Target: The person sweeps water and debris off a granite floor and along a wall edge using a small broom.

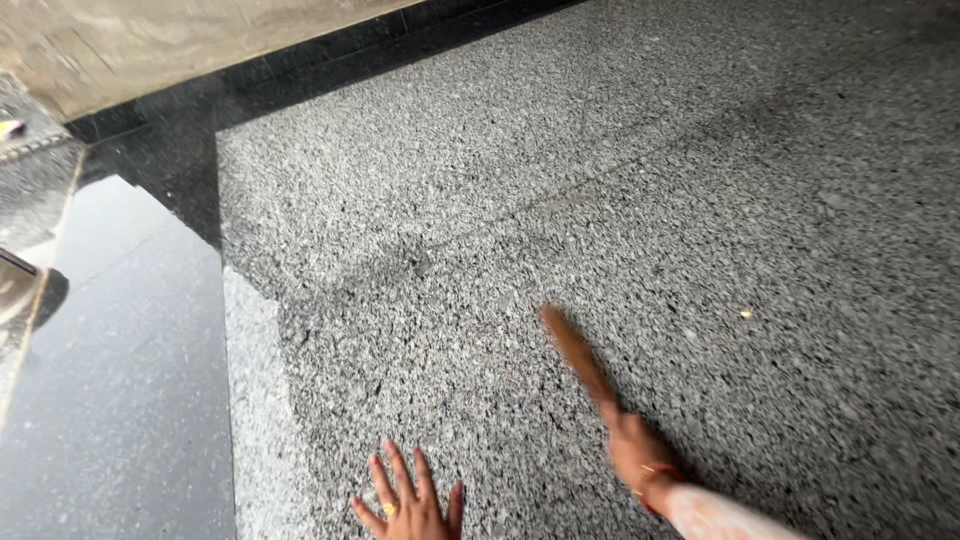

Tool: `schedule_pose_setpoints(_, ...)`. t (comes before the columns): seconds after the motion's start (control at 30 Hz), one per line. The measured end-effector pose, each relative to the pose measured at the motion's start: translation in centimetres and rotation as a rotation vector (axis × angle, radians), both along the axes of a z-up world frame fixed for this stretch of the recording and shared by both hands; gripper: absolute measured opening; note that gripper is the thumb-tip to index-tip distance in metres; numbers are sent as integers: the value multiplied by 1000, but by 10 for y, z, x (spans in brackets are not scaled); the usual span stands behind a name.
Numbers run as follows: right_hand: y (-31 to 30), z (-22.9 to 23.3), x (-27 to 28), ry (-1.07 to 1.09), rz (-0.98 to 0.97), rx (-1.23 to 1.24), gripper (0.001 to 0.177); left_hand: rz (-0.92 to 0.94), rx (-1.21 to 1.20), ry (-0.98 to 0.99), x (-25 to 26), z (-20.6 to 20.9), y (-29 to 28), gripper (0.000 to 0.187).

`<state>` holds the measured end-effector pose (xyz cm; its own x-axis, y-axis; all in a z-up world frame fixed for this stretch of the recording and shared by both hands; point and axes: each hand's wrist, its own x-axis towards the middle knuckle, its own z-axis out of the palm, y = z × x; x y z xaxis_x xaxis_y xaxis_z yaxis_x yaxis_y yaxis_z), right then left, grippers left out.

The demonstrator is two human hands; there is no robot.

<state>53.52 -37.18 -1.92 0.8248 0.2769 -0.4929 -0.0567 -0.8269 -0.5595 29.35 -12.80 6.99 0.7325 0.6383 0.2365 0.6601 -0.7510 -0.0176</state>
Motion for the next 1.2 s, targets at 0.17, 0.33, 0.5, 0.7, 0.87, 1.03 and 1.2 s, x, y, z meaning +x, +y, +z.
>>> schedule_pose_setpoints(0.17, -103, -76, 41, -549, -20, -550, 70, -196, 27, -216, 30, -20, -4, 79)
schedule_pose_setpoints(0.33, -115, -73, 69, -474, -293, -519, 73, -295, 45, -237, 78, -12, -18, 79)
schedule_pose_setpoints(0.5, -54, -52, 60, -105, -588, -150, 65, -275, 66, -287, 130, -9, -29, 79)
schedule_pose_setpoints(0.7, 55, -82, 2, -654, 162, -43, 48, -330, 131, -372, 163, 4, -47, 79)
schedule_pose_setpoints(0.87, 86, -41, -11, -429, 393, 72, 47, -376, 174, -396, 175, 3, -52, 80)
schedule_pose_setpoints(1.03, 8, 45, 26, -35, -260, 126, 45, -439, 182, -391, 183, -1, -68, 78)
schedule_pose_setpoints(1.2, -92, 37, 82, -184, -682, -18, 48, -500, 180, -340, 193, 0, -79, 80)
